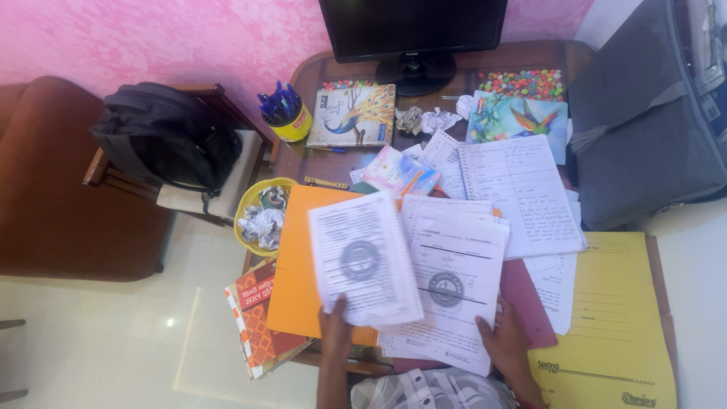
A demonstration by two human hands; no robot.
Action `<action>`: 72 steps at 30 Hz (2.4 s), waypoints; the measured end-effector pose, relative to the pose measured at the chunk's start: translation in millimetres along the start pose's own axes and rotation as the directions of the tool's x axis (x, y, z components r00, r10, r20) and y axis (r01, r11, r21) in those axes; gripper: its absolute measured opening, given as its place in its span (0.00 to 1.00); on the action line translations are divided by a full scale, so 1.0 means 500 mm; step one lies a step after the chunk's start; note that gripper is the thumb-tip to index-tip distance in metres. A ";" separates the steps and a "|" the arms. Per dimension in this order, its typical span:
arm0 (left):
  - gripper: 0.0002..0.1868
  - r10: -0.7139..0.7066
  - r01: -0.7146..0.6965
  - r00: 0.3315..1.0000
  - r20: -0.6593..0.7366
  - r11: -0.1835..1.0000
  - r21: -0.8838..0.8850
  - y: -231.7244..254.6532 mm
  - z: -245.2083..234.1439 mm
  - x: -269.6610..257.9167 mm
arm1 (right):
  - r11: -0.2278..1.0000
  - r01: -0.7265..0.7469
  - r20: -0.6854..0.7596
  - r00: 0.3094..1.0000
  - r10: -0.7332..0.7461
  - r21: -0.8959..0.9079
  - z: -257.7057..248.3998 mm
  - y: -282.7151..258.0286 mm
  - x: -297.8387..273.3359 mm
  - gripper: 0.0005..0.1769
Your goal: The person organizes a cluttered desk by sorting pens into a holder, moving a book, and arranging papers and folders. They also place crumpled paper into a small yellow bowl and handle several notebooks and loose sheets.
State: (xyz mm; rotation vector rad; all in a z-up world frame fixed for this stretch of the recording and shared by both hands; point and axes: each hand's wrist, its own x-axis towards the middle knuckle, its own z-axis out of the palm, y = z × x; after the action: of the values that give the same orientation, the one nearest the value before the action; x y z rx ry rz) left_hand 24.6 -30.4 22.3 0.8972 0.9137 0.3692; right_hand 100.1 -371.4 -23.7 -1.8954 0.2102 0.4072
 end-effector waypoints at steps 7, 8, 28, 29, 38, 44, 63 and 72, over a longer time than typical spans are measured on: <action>0.17 0.199 -0.279 0.954 0.226 0.865 0.418 -0.036 0.093 -0.075 | 0.864 0.264 -0.185 0.911 -0.369 -0.428 -0.020 -0.104 -0.057 0.38; 0.18 0.176 -0.261 0.955 0.237 0.879 0.400 -0.039 0.101 -0.082 | 0.752 0.353 -0.175 0.835 -0.522 -0.557 -0.026 -0.109 -0.059 0.38; 0.31 -0.145 -0.867 0.495 0.857 -0.012 0.499 0.356 0.246 -0.327 | 0.336 0.818 0.109 0.430 -0.896 -0.468 -0.140 -0.331 -0.138 0.44; 0.33 -0.196 -0.879 0.472 0.860 -0.030 0.476 0.377 0.267 -0.342 | 0.304 0.858 0.206 0.414 -0.887 -0.415 -0.147 -0.328 -0.136 0.43; 0.34 0.531 -0.884 0.399 0.748 0.007 0.467 0.283 0.285 -0.269 | 0.984 0.180 -0.226 0.958 -0.175 0.002 -0.022 -0.192 -0.079 0.24; 0.43 0.061 -0.771 0.633 0.772 -0.036 0.636 0.057 0.192 -0.144 | 0.997 -0.042 -0.254 0.966 0.057 0.064 0.014 -0.046 -0.033 0.26; 0.27 0.368 -0.684 0.687 0.626 0.038 0.728 0.117 0.376 0.173 | 0.670 -0.203 0.086 0.925 0.371 -0.714 -0.166 -0.292 0.083 0.29; 0.38 0.228 -0.345 0.916 0.329 0.033 0.938 0.147 0.509 0.477 | 0.713 -0.086 0.121 0.965 0.234 -0.695 -0.154 -0.405 0.210 0.33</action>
State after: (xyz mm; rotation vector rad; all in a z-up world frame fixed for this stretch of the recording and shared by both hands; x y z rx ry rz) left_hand 375.1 32.1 31.2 2.4628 0.8096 -0.0559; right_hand 279.1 -366.3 137.1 -2.5580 0.0889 0.8917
